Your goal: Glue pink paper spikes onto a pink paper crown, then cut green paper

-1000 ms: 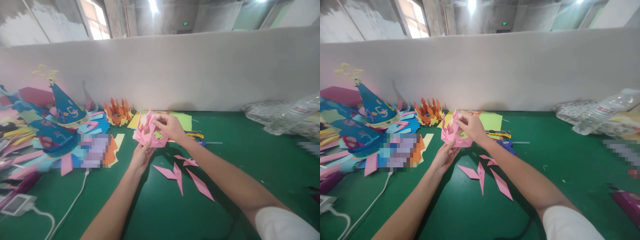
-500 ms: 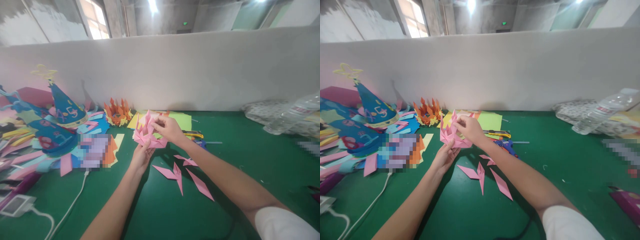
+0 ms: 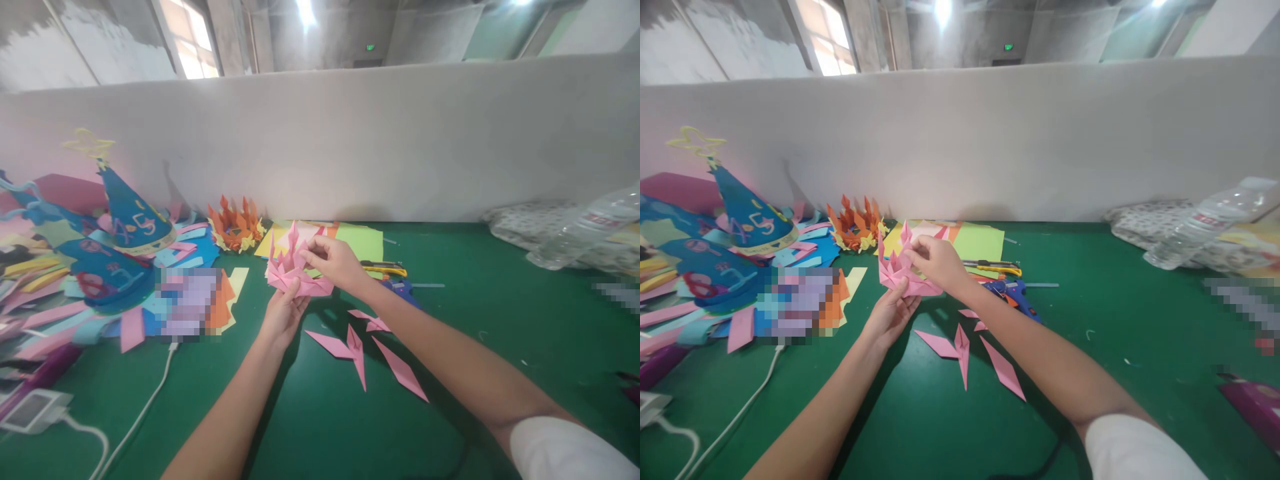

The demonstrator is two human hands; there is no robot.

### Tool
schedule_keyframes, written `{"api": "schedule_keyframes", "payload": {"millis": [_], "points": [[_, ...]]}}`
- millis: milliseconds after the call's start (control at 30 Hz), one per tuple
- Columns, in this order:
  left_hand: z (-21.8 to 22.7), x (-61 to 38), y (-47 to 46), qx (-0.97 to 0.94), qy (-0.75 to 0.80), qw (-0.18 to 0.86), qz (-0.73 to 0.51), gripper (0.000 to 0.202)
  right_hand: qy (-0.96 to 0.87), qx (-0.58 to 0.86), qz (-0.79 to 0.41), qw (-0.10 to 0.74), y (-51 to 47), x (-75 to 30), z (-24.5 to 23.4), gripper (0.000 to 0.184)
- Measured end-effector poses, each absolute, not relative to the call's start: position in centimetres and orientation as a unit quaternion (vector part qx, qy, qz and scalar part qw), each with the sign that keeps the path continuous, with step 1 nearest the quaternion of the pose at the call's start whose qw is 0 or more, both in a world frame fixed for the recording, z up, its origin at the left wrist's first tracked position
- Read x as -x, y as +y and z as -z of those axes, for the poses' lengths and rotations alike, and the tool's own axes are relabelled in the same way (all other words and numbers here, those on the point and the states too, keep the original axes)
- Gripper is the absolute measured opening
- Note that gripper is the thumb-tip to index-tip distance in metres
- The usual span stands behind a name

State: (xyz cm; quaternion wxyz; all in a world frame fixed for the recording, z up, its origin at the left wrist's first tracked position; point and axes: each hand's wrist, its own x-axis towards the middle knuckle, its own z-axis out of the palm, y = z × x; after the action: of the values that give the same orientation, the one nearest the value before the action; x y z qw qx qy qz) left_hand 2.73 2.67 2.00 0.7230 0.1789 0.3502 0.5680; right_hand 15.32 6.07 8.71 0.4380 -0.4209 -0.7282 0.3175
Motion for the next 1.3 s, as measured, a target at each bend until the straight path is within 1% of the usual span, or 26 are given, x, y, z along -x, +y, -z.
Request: {"api": "schedule_keyframes", "payload": {"millis": [367,600,767,833,933,1033,1300], "points": [[-1.92,-2.81,2.65,-0.169,0.351,0.716,-0.580,0.021,-0.710,0.426,-0.328,0.455,5.98,-15.04,-8.41,0.018],[-2.18,-2.97,2.59,-0.145,0.358,0.712,-0.586,0.017,-0.710,0.426,-0.343,0.443,5.81,-15.00,-8.60,0.018],[-1.99,-2.96,2.70,-0.134,0.351,0.719,-0.584,0.011,-0.725,0.430,-0.319,0.432,5.93,-14.98,-8.55,0.015],[-1.93,-2.94,2.72,-0.141,0.348,0.720,-0.584,0.013,-0.736,0.426,-0.309,0.426,6.01,-15.01,-8.46,0.014],[-1.94,-2.94,2.67,-0.146,0.349,0.717,-0.586,0.018,-0.748,0.429,-0.297,0.409,6.17,-15.06,-8.18,0.021],[-2.02,-2.99,2.60,-0.147,0.346,0.718,-0.586,0.018,-0.755,0.434,-0.283,0.402,6.30,-15.07,-7.84,0.029],[-1.88,-3.02,2.73,-0.136,0.352,0.719,-0.584,0.017,-0.758,0.427,-0.282,0.404,6.37,-14.84,-7.74,0.027]]}}
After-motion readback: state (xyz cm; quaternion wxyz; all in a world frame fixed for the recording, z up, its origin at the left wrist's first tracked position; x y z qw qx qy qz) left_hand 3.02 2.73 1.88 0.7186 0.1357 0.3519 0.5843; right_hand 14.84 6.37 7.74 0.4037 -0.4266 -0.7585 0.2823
